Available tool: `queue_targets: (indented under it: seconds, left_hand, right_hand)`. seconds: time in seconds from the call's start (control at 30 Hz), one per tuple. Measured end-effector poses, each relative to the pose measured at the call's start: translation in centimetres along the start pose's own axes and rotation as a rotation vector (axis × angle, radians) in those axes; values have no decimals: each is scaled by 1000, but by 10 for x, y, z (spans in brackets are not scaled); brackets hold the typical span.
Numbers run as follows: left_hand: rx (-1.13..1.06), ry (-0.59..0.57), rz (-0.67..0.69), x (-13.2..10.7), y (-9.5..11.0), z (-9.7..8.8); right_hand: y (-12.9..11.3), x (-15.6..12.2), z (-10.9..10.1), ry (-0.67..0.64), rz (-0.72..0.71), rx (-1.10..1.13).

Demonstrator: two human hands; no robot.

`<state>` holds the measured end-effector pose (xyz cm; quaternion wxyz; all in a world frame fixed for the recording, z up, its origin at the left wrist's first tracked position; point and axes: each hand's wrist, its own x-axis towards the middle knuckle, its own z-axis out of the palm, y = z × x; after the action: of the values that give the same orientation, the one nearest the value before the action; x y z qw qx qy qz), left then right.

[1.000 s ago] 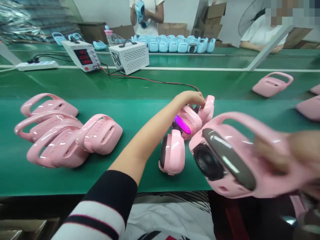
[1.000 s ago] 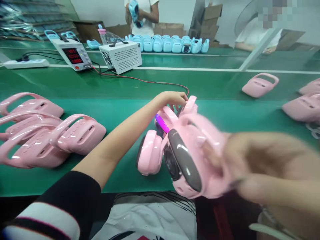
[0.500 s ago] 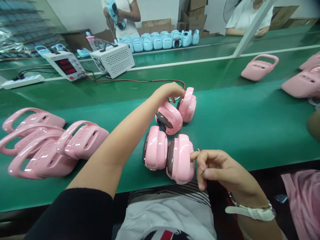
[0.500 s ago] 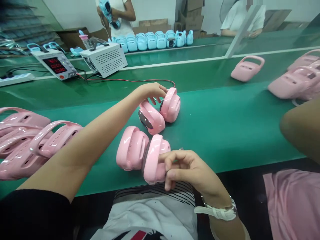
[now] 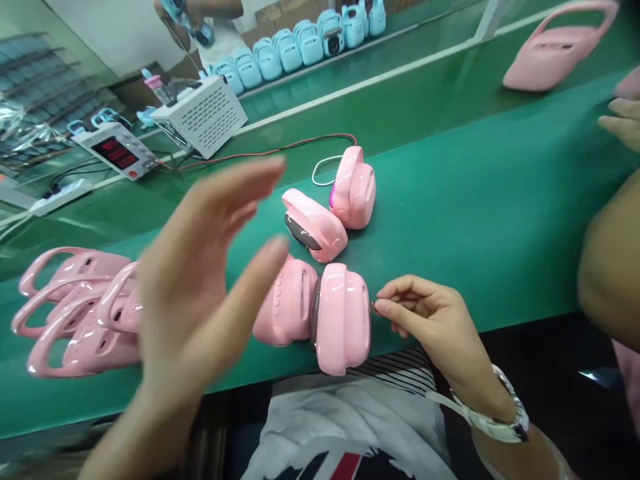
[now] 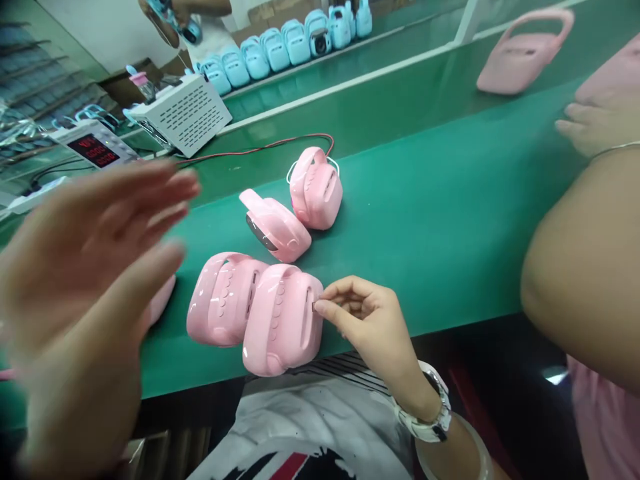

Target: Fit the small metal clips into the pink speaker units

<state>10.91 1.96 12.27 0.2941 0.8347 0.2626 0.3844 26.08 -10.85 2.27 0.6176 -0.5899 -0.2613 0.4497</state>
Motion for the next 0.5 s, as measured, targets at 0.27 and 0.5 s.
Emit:
queue_targets:
  seconds: [0.27, 0.5]
  left_hand:
    - [-450, 45, -319, -98, -5, 47]
    - [-245, -77, -323, -77, 3, 31]
  right_hand:
    - [2, -11, 9, 14, -109, -131]
    - [2, -12, 12, 15, -98, -74]
